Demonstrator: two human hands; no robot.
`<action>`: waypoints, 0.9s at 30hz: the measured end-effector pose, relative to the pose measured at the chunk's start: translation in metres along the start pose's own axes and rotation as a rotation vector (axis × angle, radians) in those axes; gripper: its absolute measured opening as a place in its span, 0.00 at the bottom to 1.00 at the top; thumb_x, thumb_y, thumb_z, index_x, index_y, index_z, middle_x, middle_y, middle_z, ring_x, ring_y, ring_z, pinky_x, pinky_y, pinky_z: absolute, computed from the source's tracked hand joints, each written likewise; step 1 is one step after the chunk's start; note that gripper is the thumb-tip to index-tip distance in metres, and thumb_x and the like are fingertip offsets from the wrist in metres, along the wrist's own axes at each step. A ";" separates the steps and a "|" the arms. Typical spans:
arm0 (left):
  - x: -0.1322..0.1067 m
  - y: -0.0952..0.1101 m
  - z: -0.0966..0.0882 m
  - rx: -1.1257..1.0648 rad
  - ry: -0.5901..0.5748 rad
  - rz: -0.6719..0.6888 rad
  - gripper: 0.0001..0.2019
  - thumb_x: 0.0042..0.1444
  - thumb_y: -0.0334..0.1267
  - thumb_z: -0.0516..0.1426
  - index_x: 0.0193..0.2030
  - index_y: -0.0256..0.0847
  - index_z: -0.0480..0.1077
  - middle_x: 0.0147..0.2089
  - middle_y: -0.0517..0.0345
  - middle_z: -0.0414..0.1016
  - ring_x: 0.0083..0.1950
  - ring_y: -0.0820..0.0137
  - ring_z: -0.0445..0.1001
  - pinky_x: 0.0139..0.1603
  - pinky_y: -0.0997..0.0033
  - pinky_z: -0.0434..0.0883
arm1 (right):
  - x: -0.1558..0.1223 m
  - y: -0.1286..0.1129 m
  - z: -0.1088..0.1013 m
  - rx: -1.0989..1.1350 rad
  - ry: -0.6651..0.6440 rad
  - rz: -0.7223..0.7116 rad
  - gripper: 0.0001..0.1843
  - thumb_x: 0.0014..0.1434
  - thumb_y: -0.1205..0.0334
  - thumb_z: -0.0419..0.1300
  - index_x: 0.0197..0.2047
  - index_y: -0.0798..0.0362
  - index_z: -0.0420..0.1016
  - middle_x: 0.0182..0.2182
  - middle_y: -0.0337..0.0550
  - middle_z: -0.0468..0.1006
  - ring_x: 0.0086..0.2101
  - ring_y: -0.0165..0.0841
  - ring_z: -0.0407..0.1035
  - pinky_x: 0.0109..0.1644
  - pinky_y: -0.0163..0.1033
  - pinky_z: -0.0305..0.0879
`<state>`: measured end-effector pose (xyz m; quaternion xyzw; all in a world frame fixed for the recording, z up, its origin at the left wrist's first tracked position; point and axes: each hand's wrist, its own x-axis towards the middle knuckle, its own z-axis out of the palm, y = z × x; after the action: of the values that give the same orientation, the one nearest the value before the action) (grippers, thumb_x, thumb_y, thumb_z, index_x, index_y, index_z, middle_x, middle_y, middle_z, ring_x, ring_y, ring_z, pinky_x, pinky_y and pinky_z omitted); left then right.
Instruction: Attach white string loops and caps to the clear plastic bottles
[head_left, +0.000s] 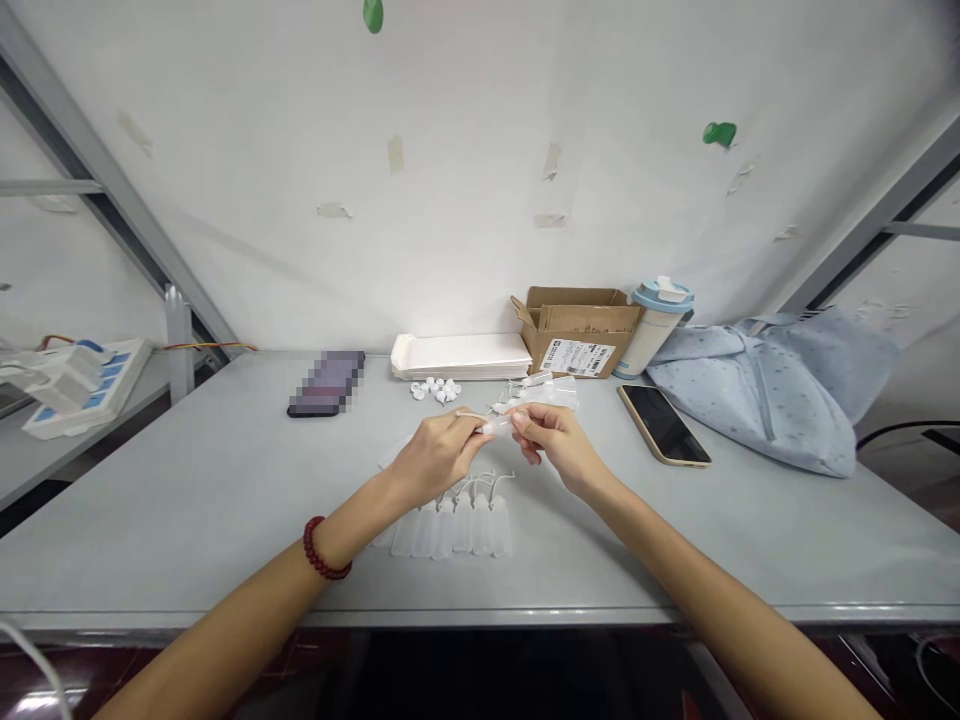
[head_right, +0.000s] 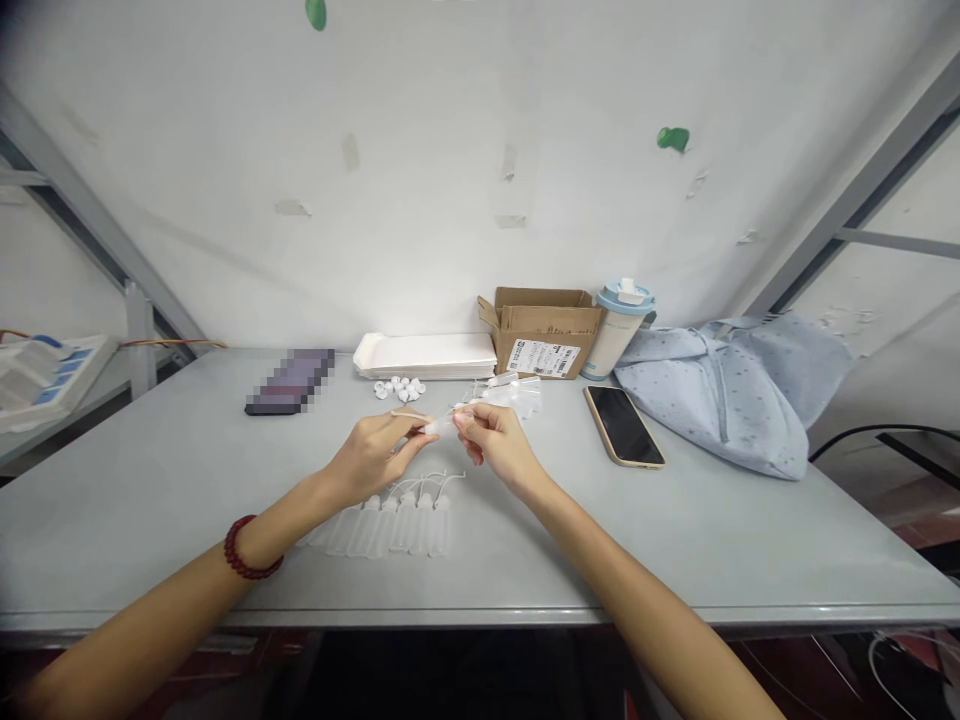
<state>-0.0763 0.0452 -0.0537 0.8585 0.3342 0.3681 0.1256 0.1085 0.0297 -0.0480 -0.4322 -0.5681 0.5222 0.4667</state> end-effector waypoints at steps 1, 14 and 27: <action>0.000 0.000 0.000 -0.013 0.007 -0.008 0.09 0.58 0.39 0.52 0.34 0.38 0.71 0.36 0.50 0.76 0.35 0.67 0.73 0.36 0.69 0.68 | 0.000 0.000 0.000 0.007 0.002 0.003 0.17 0.50 0.47 0.60 0.26 0.55 0.69 0.17 0.33 0.61 0.16 0.24 0.54 0.21 0.34 0.51; 0.005 0.008 -0.007 -0.565 -0.243 -0.494 0.26 0.61 0.56 0.44 0.26 0.35 0.66 0.22 0.59 0.67 0.21 0.75 0.68 0.24 0.76 0.65 | -0.005 0.000 0.004 -0.192 0.007 -0.144 0.17 0.56 0.51 0.57 0.41 0.55 0.72 0.23 0.37 0.70 0.22 0.26 0.61 0.28 0.35 0.59; 0.002 0.003 0.000 0.079 -0.007 0.112 0.20 0.65 0.42 0.45 0.21 0.38 0.61 0.21 0.60 0.64 0.23 0.74 0.64 0.26 0.74 0.61 | -0.002 -0.006 0.001 0.079 -0.083 0.033 0.20 0.50 0.46 0.61 0.23 0.55 0.66 0.16 0.32 0.62 0.15 0.23 0.56 0.21 0.34 0.54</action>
<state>-0.0737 0.0442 -0.0518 0.8814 0.2994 0.3581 0.0718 0.1074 0.0268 -0.0426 -0.4008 -0.5588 0.5693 0.4505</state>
